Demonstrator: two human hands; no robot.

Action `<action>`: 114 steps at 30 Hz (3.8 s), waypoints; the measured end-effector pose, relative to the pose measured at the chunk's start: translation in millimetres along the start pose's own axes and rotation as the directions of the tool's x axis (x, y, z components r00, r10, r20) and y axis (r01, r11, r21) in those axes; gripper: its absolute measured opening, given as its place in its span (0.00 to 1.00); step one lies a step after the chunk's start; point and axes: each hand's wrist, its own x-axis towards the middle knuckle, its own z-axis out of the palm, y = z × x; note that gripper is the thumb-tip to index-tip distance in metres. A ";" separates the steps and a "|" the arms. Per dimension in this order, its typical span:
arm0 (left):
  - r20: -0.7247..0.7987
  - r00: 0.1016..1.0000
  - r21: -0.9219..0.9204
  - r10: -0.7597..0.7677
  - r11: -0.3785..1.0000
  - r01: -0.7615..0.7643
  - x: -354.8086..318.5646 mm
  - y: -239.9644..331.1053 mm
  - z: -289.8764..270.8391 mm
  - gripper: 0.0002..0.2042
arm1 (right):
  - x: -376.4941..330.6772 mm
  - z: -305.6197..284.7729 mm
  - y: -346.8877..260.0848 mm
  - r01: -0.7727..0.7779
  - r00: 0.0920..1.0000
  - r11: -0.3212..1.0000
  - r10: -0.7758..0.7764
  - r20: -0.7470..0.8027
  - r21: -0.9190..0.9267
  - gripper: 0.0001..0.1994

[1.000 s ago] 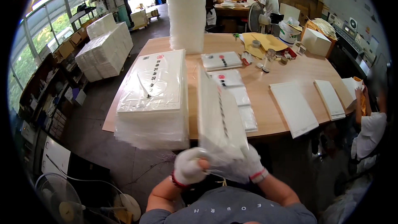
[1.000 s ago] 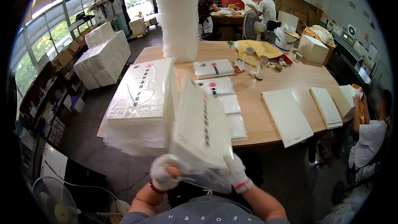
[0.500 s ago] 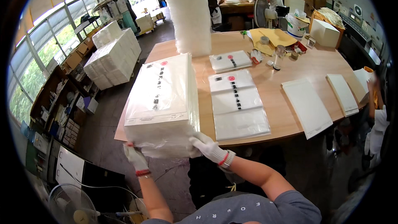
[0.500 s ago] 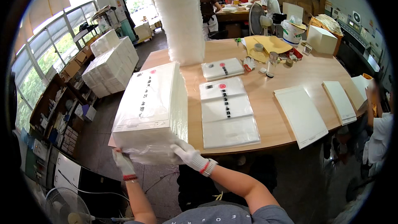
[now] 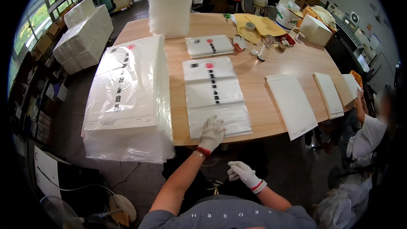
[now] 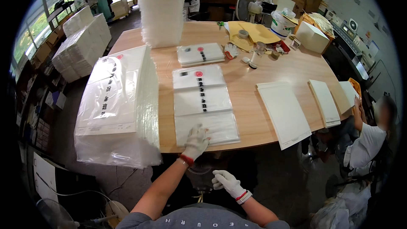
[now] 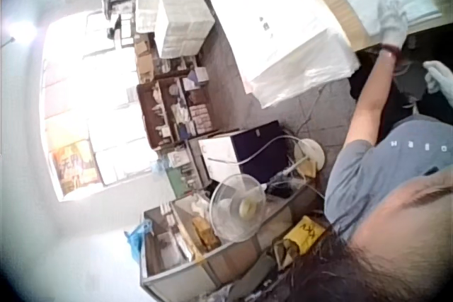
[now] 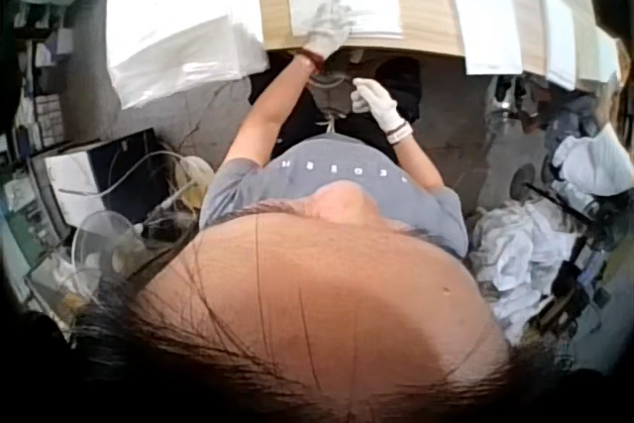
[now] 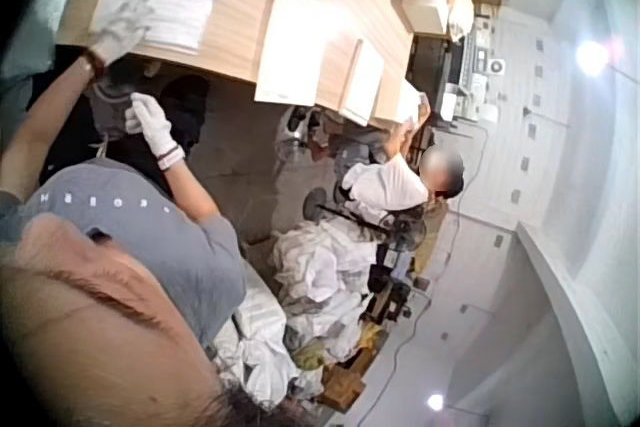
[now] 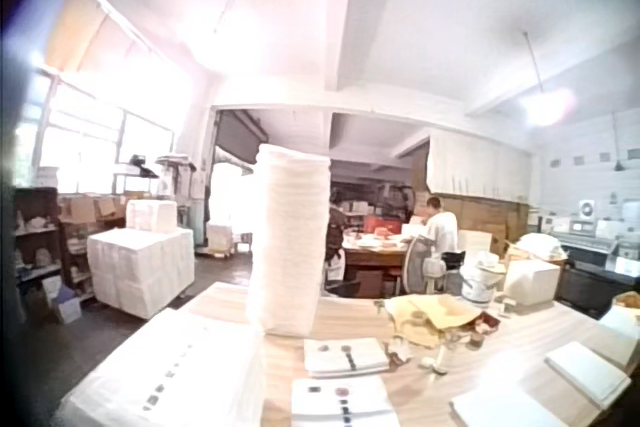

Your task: The person repeatedly picks up white paper documents from a stack, places each into a clear plastic sleeve, and sets the sealed package on the table. The process is repeated continuously throughout the clip.

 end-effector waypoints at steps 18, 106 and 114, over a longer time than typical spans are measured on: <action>0.212 0.955 -0.548 -0.209 0.783 0.293 77.6 -59.9 22.8 0.07 | 180.4 -22.3 -105.1 0.348 0.808 0.799 -0.520 -0.275 -0.490 0.15; 0.308 0.878 0.202 0.368 0.876 -0.438 -18.6 -2.1 7.2 0.23 | 129.9 -63.0 -60.8 0.068 0.545 0.385 -0.787 -0.289 -0.920 0.31; 0.267 0.843 -0.283 -0.467 0.798 0.532 -18.5 -60.9 -47.3 0.22 | 111.4 -62.4 -101.6 -0.240 0.872 0.305 -0.350 -0.343 -0.922 0.33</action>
